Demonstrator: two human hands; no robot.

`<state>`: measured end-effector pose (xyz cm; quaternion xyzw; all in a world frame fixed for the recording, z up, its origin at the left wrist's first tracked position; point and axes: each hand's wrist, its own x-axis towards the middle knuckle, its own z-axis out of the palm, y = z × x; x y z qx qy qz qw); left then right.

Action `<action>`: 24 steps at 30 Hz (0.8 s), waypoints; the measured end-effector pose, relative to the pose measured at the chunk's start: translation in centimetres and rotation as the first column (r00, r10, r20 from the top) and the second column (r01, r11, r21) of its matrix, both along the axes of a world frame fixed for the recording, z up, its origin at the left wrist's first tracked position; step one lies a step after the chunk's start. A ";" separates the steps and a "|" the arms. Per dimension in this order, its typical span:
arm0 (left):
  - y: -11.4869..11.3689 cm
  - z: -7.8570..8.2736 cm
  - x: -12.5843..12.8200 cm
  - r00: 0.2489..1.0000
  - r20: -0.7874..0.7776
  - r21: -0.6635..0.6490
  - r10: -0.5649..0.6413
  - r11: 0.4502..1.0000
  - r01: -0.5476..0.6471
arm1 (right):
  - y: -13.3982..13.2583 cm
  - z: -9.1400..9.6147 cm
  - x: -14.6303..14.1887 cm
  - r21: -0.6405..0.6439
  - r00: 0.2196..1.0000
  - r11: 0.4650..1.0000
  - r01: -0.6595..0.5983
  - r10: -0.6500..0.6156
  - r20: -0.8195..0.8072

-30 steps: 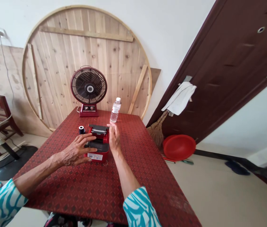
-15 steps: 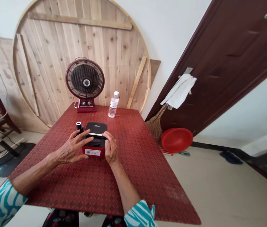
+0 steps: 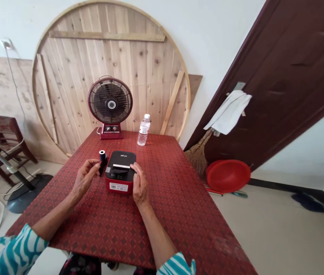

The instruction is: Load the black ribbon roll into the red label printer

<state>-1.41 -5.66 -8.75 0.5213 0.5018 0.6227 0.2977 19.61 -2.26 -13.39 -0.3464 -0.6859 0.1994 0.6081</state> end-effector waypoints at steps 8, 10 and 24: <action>1.9 0.2 0.3 0.929 0.288 -0.326 -0.232 0.888 0.323 | 1.9 -2.2 0.1 -0.404 0.906 0.914 -0.040 -0.138 -0.401; 2.4 0.0 0.4 0.909 0.338 -0.345 -0.244 0.867 0.360 | 2.0 -2.3 0.1 -0.450 0.905 0.890 -0.070 -0.133 -0.404; 2.8 0.5 -0.1 0.790 0.560 -0.432 -0.250 0.726 0.536 | 2.3 -3.2 0.1 -0.466 0.966 0.884 -0.029 -0.096 -0.241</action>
